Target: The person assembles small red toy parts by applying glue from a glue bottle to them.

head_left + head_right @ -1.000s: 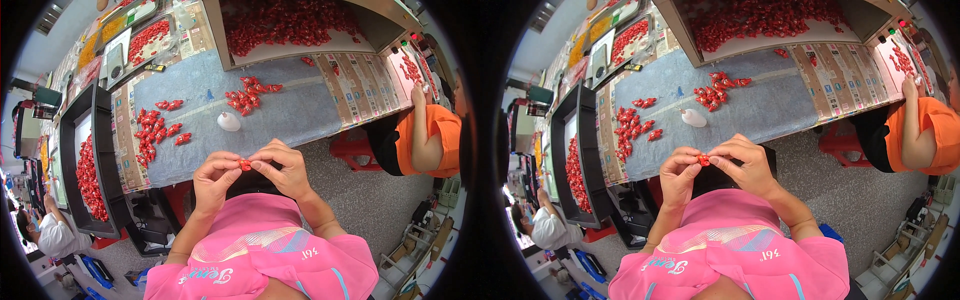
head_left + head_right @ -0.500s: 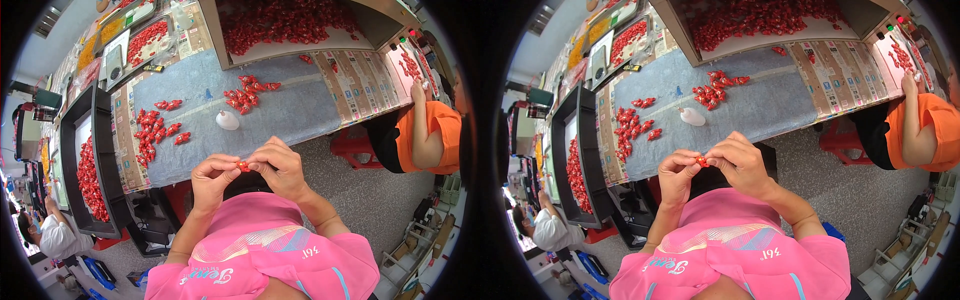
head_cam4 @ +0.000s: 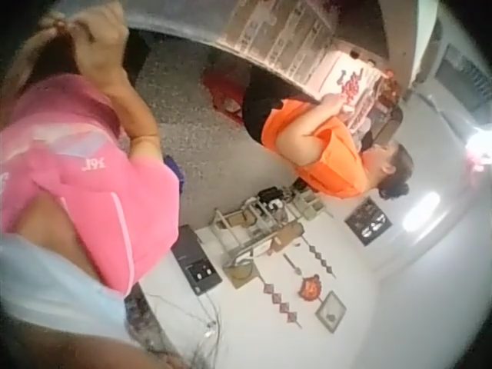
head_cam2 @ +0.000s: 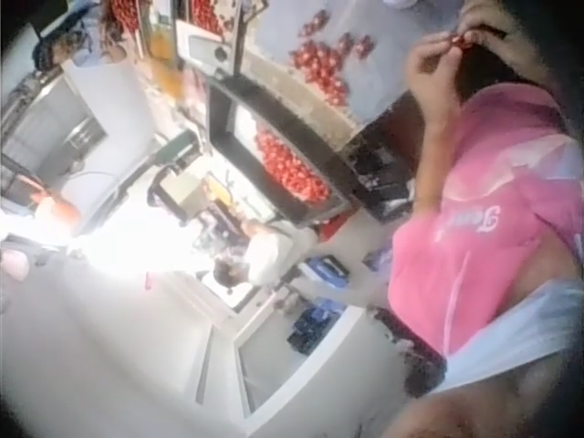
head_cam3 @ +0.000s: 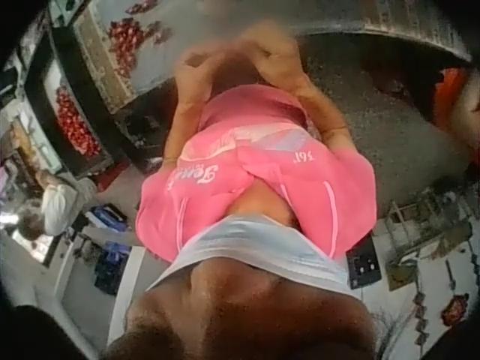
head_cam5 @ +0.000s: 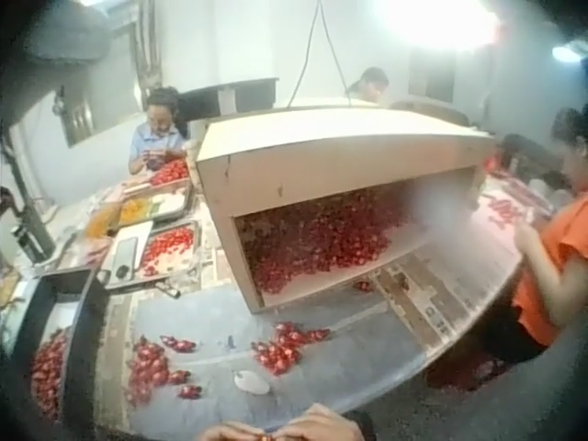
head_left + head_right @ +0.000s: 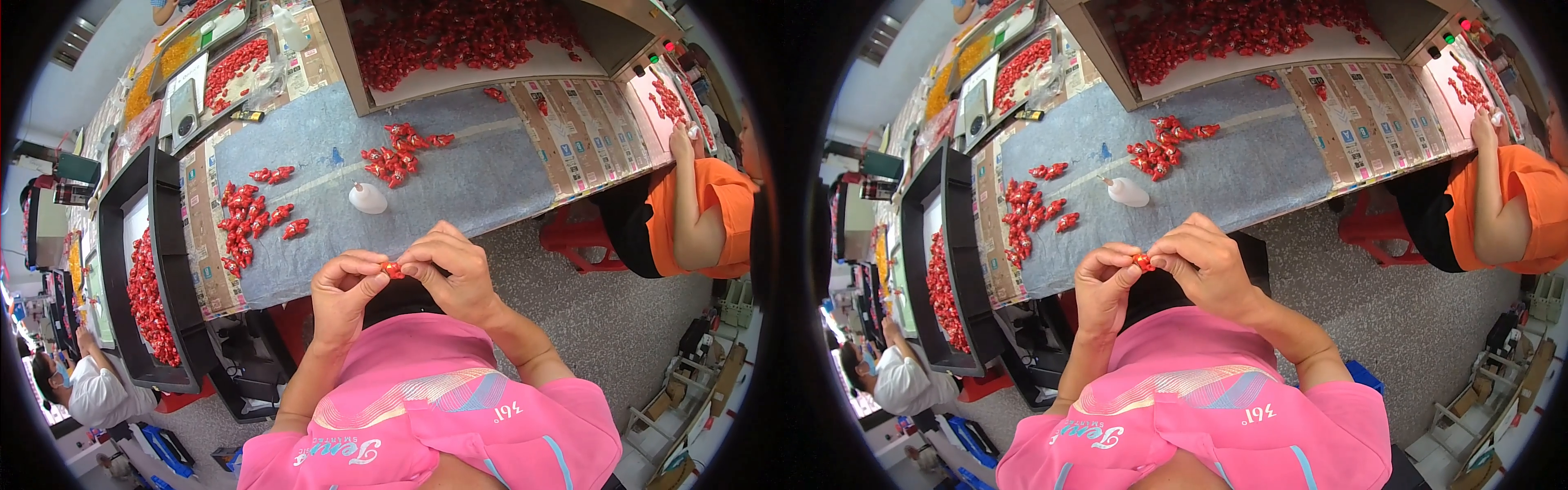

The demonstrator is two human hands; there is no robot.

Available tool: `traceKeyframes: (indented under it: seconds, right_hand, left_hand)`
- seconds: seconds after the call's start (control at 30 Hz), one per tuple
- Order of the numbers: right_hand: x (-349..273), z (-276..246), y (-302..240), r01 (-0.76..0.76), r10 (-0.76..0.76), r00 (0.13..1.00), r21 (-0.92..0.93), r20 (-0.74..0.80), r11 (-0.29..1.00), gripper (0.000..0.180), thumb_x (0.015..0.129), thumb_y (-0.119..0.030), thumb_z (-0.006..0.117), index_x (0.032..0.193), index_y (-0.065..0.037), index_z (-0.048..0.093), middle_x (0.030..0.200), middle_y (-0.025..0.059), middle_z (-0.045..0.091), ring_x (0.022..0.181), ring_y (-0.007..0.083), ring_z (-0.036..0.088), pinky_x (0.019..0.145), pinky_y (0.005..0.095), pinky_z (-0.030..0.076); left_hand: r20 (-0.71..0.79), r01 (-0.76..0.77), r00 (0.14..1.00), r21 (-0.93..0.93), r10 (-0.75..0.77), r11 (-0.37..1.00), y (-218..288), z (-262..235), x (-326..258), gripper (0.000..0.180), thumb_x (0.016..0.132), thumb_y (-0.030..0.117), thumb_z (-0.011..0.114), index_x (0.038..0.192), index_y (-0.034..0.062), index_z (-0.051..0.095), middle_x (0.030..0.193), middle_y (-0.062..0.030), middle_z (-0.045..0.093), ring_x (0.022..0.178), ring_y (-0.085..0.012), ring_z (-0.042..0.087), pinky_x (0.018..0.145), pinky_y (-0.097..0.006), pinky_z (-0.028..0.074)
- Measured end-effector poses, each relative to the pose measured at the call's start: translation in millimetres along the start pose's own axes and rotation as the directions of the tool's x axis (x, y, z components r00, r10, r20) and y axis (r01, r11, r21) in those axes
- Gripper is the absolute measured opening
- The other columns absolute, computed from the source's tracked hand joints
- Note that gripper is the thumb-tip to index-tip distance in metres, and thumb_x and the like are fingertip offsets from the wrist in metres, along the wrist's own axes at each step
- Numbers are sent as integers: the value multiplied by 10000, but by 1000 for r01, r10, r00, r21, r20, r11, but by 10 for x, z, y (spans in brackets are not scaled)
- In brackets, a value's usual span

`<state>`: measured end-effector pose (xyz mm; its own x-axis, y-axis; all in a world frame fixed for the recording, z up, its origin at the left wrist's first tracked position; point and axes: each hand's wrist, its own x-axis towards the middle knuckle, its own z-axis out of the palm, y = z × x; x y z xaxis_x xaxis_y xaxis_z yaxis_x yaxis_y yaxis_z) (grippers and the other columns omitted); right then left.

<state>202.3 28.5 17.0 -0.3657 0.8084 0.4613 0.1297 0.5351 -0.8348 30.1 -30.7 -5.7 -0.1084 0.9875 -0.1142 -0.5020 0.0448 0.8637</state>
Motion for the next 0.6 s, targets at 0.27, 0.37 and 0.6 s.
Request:
traceKeyframes:
  seconds: [0.27,0.37,0.6]
  right_hand:
    - [-50,11,5,-147,147,989,97,13,984,82,794,-64,704,845,-18,660,782,70,655,686,190,559,602,295,457]
    - [-47,-5,21,-142,141,990,85,20,986,87,797,-74,704,848,-18,661,784,70,655,684,187,557,605,292,460]
    - [-8,-96,80,-167,168,985,67,-23,984,62,800,-68,692,826,-25,655,785,67,654,696,197,564,617,299,456]
  left_hand:
    - [20,17,1000,-32,-16,999,21,15,3,196,773,-92,676,921,19,610,1000,-111,608,912,-174,615,831,-285,530]
    - [13,54,998,-40,-54,998,25,21,7,204,776,-84,678,939,16,604,998,-113,605,904,-181,619,825,-287,532]
    - [33,93,995,-100,-91,991,30,28,17,196,793,-61,674,956,19,601,1004,-114,607,888,-188,627,811,-286,534]
